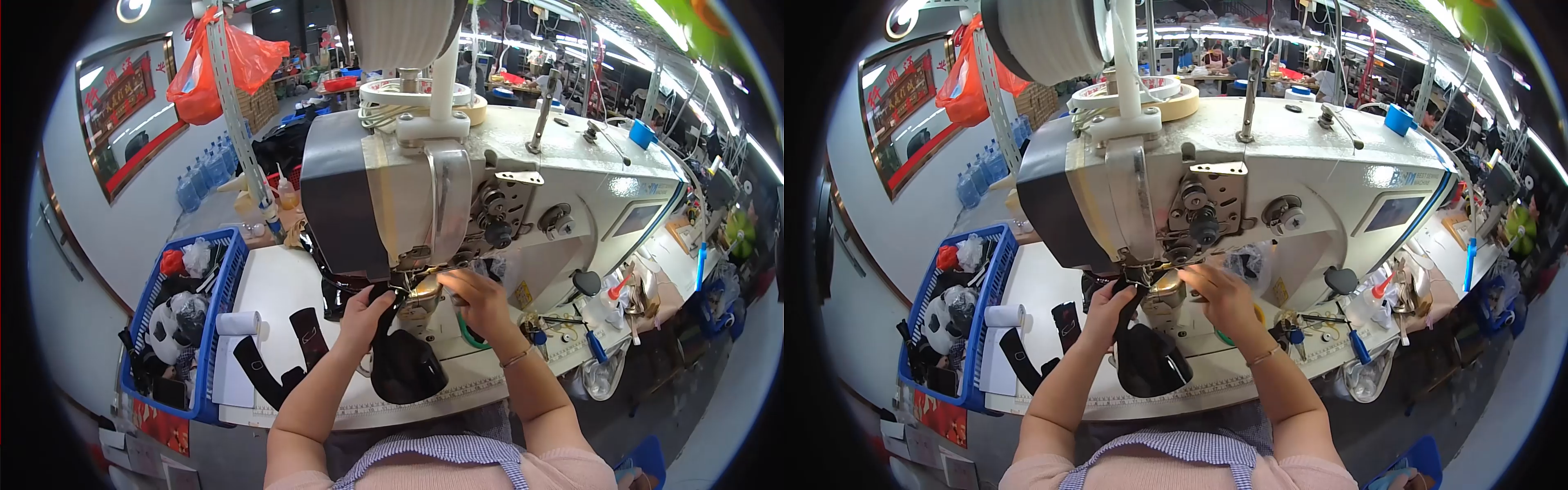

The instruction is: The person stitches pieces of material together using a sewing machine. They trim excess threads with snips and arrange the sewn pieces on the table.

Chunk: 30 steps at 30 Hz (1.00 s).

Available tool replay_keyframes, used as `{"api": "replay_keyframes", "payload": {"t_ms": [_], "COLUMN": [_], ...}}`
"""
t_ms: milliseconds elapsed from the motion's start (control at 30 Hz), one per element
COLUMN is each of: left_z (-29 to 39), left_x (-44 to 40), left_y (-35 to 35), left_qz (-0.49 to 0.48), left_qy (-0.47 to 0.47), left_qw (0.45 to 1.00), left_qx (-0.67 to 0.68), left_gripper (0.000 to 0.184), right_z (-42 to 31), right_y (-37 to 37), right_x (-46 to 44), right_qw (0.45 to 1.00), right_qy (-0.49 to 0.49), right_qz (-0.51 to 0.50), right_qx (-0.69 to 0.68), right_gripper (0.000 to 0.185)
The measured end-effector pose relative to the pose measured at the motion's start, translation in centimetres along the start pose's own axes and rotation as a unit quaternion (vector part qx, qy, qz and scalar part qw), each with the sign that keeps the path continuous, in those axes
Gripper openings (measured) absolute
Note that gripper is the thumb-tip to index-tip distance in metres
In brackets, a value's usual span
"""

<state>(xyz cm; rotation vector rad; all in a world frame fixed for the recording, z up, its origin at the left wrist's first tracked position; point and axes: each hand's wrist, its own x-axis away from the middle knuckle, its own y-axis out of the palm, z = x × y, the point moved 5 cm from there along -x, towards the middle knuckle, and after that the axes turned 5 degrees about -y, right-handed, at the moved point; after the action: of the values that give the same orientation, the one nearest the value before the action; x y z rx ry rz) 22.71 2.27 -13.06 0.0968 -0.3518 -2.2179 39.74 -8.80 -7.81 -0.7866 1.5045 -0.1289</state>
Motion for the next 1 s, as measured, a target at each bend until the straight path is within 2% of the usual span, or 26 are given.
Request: {"api": "replay_keyframes", "payload": {"t_ms": [100, 133, 200, 233, 300, 333, 367, 400, 467, 533, 567, 667, 800, 833, 867, 900, 967, 1000], "left_z": [-2.0, -2.9, -3.3, -2.8, -1.7, -1.8, -1.9, -1.8, -1.4, -1.2, -1.3, -1.6, -1.6, -1.9, -1.9, -1.8, -1.8, -1.8], "left_x": [2.0, 2.2, 2.6, 2.9, 3.0, 2.8, 2.4, 2.1, 2.1, 2.3, 2.3, 2.3, 2.0, 1.4, 1.2, 1.0, 0.5, 0.2], "left_y": [1.2, 1.5, 1.5, 1.9, 2.7, 2.6, 2.4, 2.4, 2.6, 2.6, 2.6, 2.4, 1.8, 1.3, 1.1, 1.0, 1.3, 1.3], "left_qz": [-0.010, -0.025, -0.024, -0.017, -0.004, 0.000, 0.004, 0.005, 0.006, 0.002, -0.002, -0.006, 0.033, 0.041, 0.033, 0.023, 0.009, 0.006], "left_qy": [0.012, 0.043, 0.016, 0.033, 0.068, 0.068, 0.068, 0.069, 0.067, 0.066, 0.069, 0.076, 0.099, 0.097, 0.080, 0.064, 0.042, 0.037], "left_qw": [0.997, 0.996, 0.997, 0.997, 0.995, 0.995, 0.995, 0.996, 0.996, 0.996, 0.996, 0.995, 0.990, 0.990, 0.991, 0.991, 0.991, 0.991], "left_qx": [0.074, 0.078, 0.074, 0.074, 0.071, 0.069, 0.066, 0.063, 0.057, 0.054, 0.055, 0.060, 0.095, 0.093, 0.102, 0.111, 0.124, 0.126], "left_gripper": [0.022, 0.020, 0.020, 0.020, 0.019, 0.019, 0.019, 0.019, 0.018, 0.018, 0.017, 0.016, 0.016, 0.017, 0.016, 0.016, 0.015, 0.014], "right_z": [0.5, 0.8, 0.3, 0.2, 0.7, 1.4, 1.9, 1.2, 4.6, 7.8, 7.0, 6.7, 2.2, 2.3, 2.3, 1.8, -0.9, -1.9], "right_y": [-1.4, -1.8, -4.1, -5.7, -9.4, -11.5, -13.4, -15.2, -16.2, -14.7, -14.2, -14.4, -13.2, -11.7, -9.4, -7.1, -3.9, -2.9], "right_x": [2.9, 4.0, 4.9, 5.2, 5.7, 6.0, 5.9, 4.8, 7.0, 11.1, 11.0, 10.7, 8.4, 8.8, 8.7, 8.4, 6.6, 5.8], "right_qw": [0.999, 0.998, 0.994, 0.992, 0.979, 0.965, 0.945, 0.919, 0.891, 0.915, 0.920, 0.916, 0.910, 0.929, 0.938, 0.954, 0.974, 0.981], "right_qy": [0.044, 0.066, 0.097, 0.112, 0.083, 0.122, 0.106, 0.096, 0.275, 0.156, 0.092, 0.195, 0.175, 0.203, 0.268, 0.273, 0.227, 0.195], "right_qz": [0.014, 0.011, 0.029, 0.038, 0.110, 0.161, 0.253, 0.266, 0.254, 0.268, 0.302, 0.286, 0.310, 0.258, 0.203, 0.123, 0.013, 0.005], "right_qx": [0.007, 0.011, 0.031, 0.043, 0.153, 0.165, 0.177, 0.275, 0.257, 0.259, 0.232, 0.203, 0.215, 0.168, 0.080, -0.029, -0.002, -0.003], "right_gripper": [0.041, 0.040, 0.039, 0.038, 0.035, 0.030, 0.026, 0.020, 0.014, 0.011, 0.010, 0.012, 0.009, 0.012, 0.026, 0.036, 0.043, 0.044]}}
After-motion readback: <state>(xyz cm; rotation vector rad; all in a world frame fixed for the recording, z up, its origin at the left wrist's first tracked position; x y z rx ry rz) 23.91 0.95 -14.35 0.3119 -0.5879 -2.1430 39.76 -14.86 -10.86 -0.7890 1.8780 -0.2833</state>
